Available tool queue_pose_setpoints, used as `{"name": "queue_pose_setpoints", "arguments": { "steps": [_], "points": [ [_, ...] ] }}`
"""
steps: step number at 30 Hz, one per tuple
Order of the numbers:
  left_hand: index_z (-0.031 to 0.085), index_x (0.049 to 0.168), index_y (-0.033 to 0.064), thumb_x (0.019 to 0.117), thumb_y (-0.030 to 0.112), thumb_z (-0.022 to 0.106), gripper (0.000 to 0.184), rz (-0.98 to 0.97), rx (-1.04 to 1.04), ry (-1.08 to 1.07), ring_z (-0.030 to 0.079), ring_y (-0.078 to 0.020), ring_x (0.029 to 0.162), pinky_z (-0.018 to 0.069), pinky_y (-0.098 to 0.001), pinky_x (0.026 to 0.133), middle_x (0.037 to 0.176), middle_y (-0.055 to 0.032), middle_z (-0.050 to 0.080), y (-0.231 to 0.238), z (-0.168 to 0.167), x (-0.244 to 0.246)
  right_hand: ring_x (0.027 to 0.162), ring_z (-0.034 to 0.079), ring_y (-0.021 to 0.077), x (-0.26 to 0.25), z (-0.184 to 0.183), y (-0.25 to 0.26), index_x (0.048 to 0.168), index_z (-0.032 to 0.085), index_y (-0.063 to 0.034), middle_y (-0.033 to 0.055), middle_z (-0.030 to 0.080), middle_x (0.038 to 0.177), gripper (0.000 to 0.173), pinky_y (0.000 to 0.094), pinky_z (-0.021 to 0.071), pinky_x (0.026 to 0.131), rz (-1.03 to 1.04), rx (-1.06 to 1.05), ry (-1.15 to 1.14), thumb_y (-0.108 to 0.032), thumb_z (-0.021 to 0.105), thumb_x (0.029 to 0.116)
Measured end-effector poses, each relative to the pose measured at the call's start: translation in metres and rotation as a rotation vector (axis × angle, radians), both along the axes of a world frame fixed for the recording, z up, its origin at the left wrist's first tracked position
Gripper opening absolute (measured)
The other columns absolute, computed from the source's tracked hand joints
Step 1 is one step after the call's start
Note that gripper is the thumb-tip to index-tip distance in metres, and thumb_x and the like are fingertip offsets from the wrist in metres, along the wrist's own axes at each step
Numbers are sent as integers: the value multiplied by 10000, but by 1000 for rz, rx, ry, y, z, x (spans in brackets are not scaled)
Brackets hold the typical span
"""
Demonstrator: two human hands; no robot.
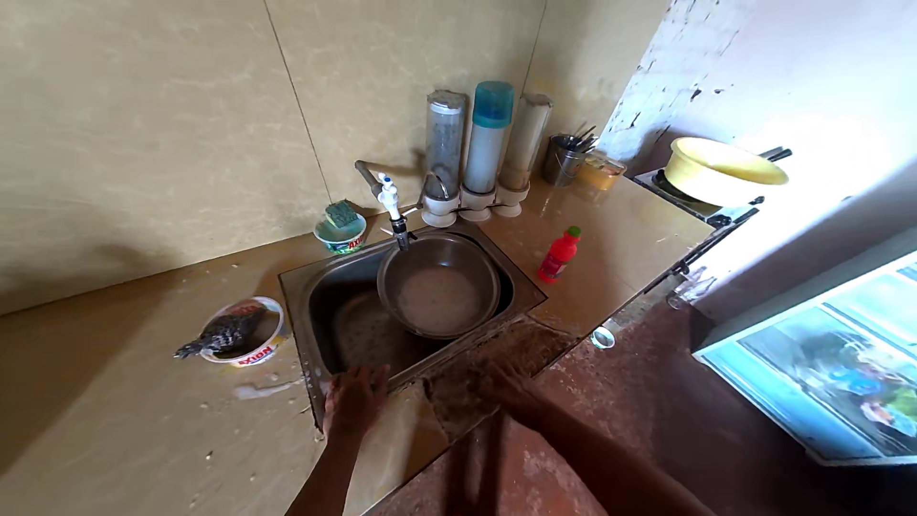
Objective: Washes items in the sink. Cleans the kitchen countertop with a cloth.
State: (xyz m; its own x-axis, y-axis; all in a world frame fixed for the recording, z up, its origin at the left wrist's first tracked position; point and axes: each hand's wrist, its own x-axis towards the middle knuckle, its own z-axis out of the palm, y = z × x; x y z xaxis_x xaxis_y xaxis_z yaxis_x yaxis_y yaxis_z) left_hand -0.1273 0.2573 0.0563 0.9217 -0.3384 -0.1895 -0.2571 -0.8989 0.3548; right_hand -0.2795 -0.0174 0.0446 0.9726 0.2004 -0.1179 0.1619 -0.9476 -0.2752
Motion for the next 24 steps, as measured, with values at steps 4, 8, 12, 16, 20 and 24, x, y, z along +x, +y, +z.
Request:
{"name": "queue_pose_setpoints", "arguments": {
  "steps": [4, 8, 12, 16, 20, 24],
  "points": [
    [680, 1287, 47, 1088, 439, 418, 512, 10, 4, -42, 527, -411, 1352, 331, -545, 1173, 1364, -189, 642, 0, -2, 1, 1417, 433, 454, 43, 27, -39, 1294, 671, -33, 264, 505, 1485, 319, 582, 357, 1162, -242, 21, 24, -57, 552, 999],
    [694, 1243, 10, 1079, 393, 471, 473, 30, -15, -95, 564, -447, 1295, 351, -565, 1153, 1306, -233, 660, -5, -2, 0, 1239, 576, 432, 109, 43, -57, 1205, 691, 41, 338, 520, 1365, 309, 479, 512, 1040, -451, 435, -412, -87, 683, 924],
    [705, 1216, -8, 1062, 358, 500, 447, 92, 5, -135, 575, -454, 1277, 330, -571, 1167, 1283, -243, 669, -8, -9, 1, 1354, 468, 457, 180, 46, -72, 1228, 709, -14, 289, 559, 1387, 287, 574, 323, 1158, -493, 377, -327, -133, 599, 991],
    [739, 1113, -37, 1039, 333, 518, 438, 152, -14, -261, 631, -457, 1200, 368, -593, 1142, 1190, -250, 708, -10, -18, 0, 1325, 545, 375, 229, 28, -84, 1332, 608, 44, 255, 608, 1356, 351, 495, 394, 1140, -732, 558, -68, -136, 480, 1058],
    [750, 1055, -40, 1019, 325, 508, 440, 223, -15, -369, 669, -471, 1121, 420, -632, 1074, 1113, -261, 724, -14, -27, 1, 1311, 566, 368, 256, -15, -90, 1387, 571, 10, 245, 581, 1401, 383, 491, 443, 1107, -715, 456, 199, -193, 462, 1081],
    [757, 1010, -31, 984, 336, 509, 443, 226, 20, -521, 688, -485, 1045, 481, -649, 961, 1075, -249, 734, -19, -34, 1, 1482, 279, 509, 261, -46, -51, 1460, 543, -72, 277, 253, 1636, 430, 694, 309, 1140, -320, 152, 508, -107, 530, 1032]
  ]
}}
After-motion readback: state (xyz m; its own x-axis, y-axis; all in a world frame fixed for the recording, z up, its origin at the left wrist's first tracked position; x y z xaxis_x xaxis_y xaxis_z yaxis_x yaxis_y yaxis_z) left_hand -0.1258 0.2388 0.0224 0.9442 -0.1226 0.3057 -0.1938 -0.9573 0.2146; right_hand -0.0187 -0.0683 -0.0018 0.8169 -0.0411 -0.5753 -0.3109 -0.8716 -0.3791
